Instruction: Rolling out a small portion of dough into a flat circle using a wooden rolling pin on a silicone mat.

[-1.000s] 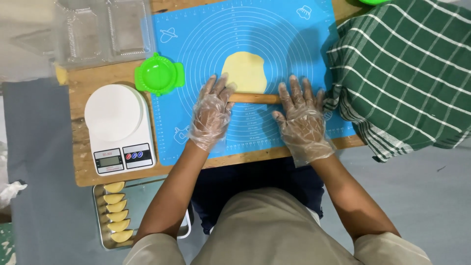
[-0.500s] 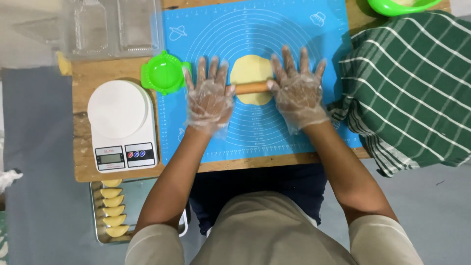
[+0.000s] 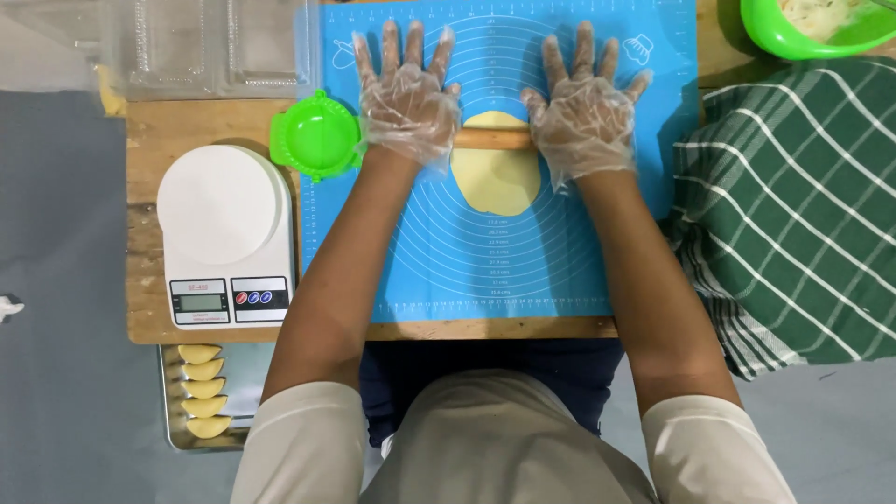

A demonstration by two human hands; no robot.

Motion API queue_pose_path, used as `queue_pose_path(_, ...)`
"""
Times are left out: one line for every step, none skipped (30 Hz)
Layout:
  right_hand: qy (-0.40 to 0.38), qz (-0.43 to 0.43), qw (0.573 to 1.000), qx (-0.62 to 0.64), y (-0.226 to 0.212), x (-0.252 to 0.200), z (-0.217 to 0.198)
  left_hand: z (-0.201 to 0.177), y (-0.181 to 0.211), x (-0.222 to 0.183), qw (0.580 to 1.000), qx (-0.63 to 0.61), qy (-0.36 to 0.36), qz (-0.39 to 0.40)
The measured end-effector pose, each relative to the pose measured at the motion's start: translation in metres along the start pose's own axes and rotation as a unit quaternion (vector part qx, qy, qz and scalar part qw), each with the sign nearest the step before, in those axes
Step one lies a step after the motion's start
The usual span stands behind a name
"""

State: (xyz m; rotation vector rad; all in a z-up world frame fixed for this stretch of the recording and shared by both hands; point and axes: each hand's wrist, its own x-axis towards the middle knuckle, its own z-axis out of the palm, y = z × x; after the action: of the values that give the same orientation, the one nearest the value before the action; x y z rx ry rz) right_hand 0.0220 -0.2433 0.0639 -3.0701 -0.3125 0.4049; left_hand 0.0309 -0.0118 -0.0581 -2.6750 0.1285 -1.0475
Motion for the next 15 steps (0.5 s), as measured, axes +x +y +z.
queue_pose_path(-0.005, 0.007, 1.000, 0.004, 0.000, 0.004, 0.000, -0.020, -0.002, 0.014, 0.980, -0.094, -0.174, -0.013)
queue_pose_path(-0.009, 0.015, 1.000, 0.009, 0.001, 0.009, -0.002, -0.040, -0.004, 0.029, 0.922, -0.185, -0.340, -0.028)
queue_pose_path(-0.010, 0.015, 1.000, 0.009, 0.002, 0.013, -0.001, -0.043, -0.004, 0.034, 0.921, -0.185, -0.340, -0.028)
queue_pose_path(-0.012, 0.019, 1.000, 0.005, 0.002, 0.017, -0.001, -0.045, -0.004, 0.039, 0.919, -0.161, -0.359, -0.026)
queue_pose_path(-0.015, 0.024, 1.000, 0.001, 0.003, 0.021, 0.000, -0.048, -0.004, 0.044, 0.916, -0.137, -0.377, -0.023)
queue_pose_path(-0.015, 0.023, 1.000, 0.001, 0.003, 0.024, 0.000, -0.048, -0.004, 0.048, 0.915, -0.136, -0.378, -0.023)
queue_pose_path(-0.010, 0.028, 1.000, -0.010, 0.002, 0.027, 0.000, -0.048, -0.004, 0.051, 0.916, -0.133, -0.377, -0.028)
queue_pose_path(-0.004, 0.033, 0.999, -0.022, 0.002, 0.030, 0.000, -0.048, -0.003, 0.055, 0.917, -0.129, -0.376, -0.032)
queue_pose_path(-0.005, 0.032, 0.999, -0.022, 0.003, 0.033, 0.002, -0.047, -0.005, 0.055, 0.917, -0.129, -0.377, -0.032)
queue_pose_path(0.002, 0.036, 0.999, -0.013, 0.003, 0.036, 0.003, -0.046, -0.007, 0.056, 0.914, -0.148, -0.376, -0.034)
queue_pose_path(0.008, 0.040, 0.999, -0.004, 0.004, 0.038, 0.004, -0.045, -0.008, 0.057, 0.911, -0.167, -0.376, -0.037)
queue_pose_path(0.009, 0.041, 0.999, -0.004, 0.006, 0.041, 0.005, -0.043, -0.007, 0.060, 0.911, -0.168, -0.375, -0.036)
queue_pose_path(0.015, 0.045, 0.999, 0.006, 0.007, 0.044, 0.007, -0.040, -0.006, 0.062, 0.912, -0.162, -0.374, -0.044)
queue_pose_path(0.022, 0.050, 0.998, 0.017, 0.008, 0.046, 0.009, -0.038, -0.005, 0.064, 0.914, -0.156, -0.372, -0.051)
queue_pose_path(0.023, 0.052, 0.998, 0.017, 0.010, 0.049, 0.011, -0.035, -0.006, 0.064, 0.914, -0.157, -0.371, -0.049)
